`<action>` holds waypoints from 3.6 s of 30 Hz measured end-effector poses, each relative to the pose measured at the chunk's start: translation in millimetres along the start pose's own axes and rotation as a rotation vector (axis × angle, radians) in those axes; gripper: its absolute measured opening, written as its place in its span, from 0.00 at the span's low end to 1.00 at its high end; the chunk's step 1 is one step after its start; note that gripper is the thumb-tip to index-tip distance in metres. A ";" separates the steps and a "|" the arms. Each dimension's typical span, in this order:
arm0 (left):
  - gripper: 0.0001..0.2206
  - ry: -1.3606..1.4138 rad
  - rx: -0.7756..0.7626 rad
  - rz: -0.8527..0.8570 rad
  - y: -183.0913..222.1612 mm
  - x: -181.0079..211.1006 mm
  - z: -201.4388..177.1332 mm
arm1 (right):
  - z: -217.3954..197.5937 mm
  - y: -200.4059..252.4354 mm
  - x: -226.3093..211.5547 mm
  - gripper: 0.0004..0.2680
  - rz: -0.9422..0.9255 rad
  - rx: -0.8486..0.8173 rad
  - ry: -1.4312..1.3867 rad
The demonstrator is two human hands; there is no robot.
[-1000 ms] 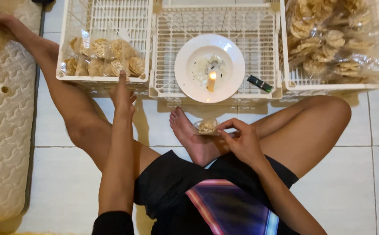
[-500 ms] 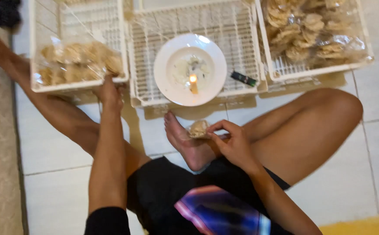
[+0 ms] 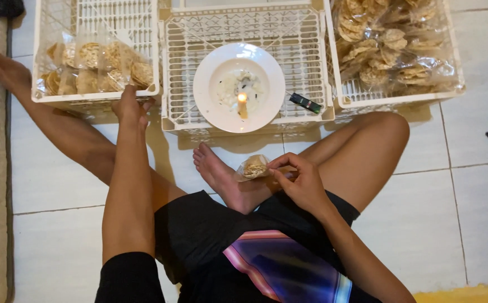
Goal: The person seals small plastic bags containing crackers by holding the open edge of each bag over a candle flame and pressing the heated plastic edges together by hand.
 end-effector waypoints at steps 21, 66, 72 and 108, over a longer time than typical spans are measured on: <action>0.34 -0.034 -0.064 0.027 8.6 -6.7 -16.1 | 5.5 2.1 5.3 0.03 0.006 -0.008 -0.014; 0.17 -0.155 -0.157 0.049 70.9 37.8 1.1 | 5.4 -15.3 7.6 0.03 -0.022 0.042 0.086; 0.18 -0.077 -0.072 0.026 30.8 1.1 9.9 | 5.3 -8.6 -4.8 0.03 -0.015 0.046 0.054; 0.22 -0.523 -1.050 1.088 345.3 78.8 30.5 | -2.6 -2.1 -7.8 0.02 -0.078 0.098 0.009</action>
Point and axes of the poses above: each hand's wrist, its own y-axis away from the middle knuckle, its own z-axis out of the palm, x = y × z, the point moved 6 cm from there along -y, towards the middle knuckle, and after that the axes turned 10 degrees about z, right-handed, at the moved point
